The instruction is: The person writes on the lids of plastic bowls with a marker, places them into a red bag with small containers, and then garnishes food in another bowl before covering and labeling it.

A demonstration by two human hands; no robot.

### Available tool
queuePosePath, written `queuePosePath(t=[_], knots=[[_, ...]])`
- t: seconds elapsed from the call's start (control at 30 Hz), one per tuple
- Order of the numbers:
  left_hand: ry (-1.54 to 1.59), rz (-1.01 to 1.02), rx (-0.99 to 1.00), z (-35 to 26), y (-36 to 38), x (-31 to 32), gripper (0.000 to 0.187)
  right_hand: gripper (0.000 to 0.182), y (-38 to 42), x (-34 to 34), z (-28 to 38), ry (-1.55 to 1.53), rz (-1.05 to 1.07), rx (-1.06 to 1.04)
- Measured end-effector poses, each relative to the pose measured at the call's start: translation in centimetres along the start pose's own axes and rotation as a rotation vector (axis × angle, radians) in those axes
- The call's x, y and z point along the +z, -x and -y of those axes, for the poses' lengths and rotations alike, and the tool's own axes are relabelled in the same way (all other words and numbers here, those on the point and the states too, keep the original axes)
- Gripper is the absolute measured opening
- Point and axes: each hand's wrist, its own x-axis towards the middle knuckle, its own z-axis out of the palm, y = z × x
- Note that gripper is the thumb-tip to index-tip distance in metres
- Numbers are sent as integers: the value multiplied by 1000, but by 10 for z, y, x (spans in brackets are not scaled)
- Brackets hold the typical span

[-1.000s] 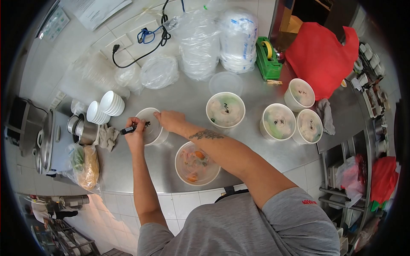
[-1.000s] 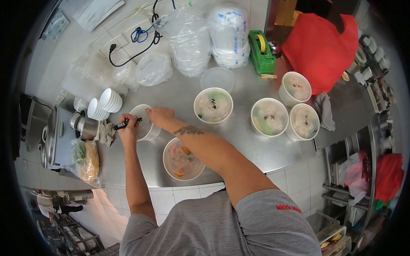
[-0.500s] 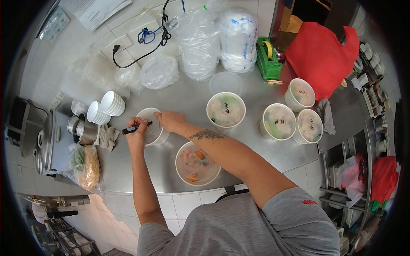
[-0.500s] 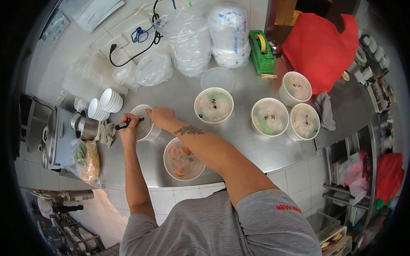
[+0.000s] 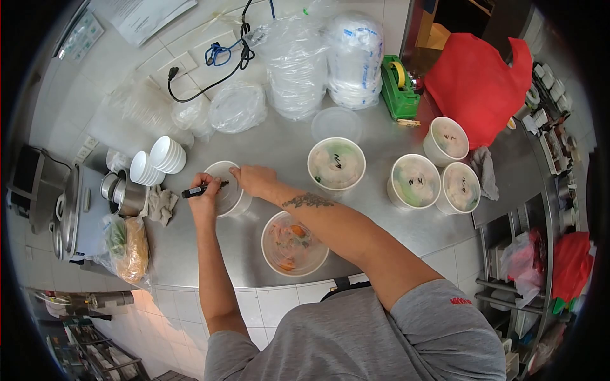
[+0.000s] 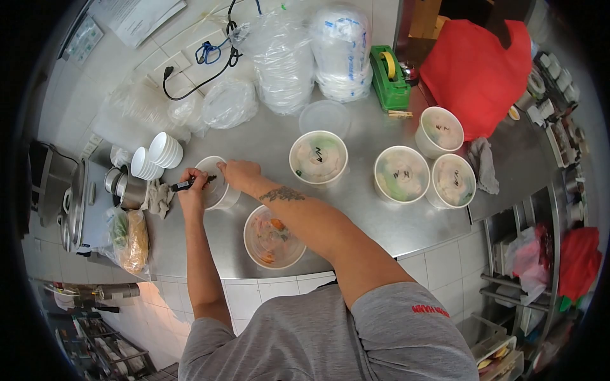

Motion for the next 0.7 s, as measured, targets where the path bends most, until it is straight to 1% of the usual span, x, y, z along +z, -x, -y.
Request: queuePosePath(t=[0.1, 0.2, 0.3, 0.4, 0.5, 0.6, 0.7], knots=[[6, 14, 8, 4, -1, 0, 12, 57, 0, 2, -1, 2, -33, -11], [35, 11, -12, -2, 1, 2, 12, 58, -1, 3, -2, -10, -37, -14], [24, 50, -10, 4, -2, -1, 12, 59, -3, 4, -2, -5, -23, -14], [82, 23, -40, 5, -3, -2, 14, 59, -2, 5, -3, -13, -43, -23], [4, 49, 12, 2, -1, 2, 15, 59, -3, 6, -4, -6, -42, -31], [54, 80, -19, 1, -1, 0, 15, 62, -2, 4, -4, -58, 6, -7], [55, 55, -6, -5, 3, 8, 14, 64, -8, 13, -8, -111, -35, 1]])
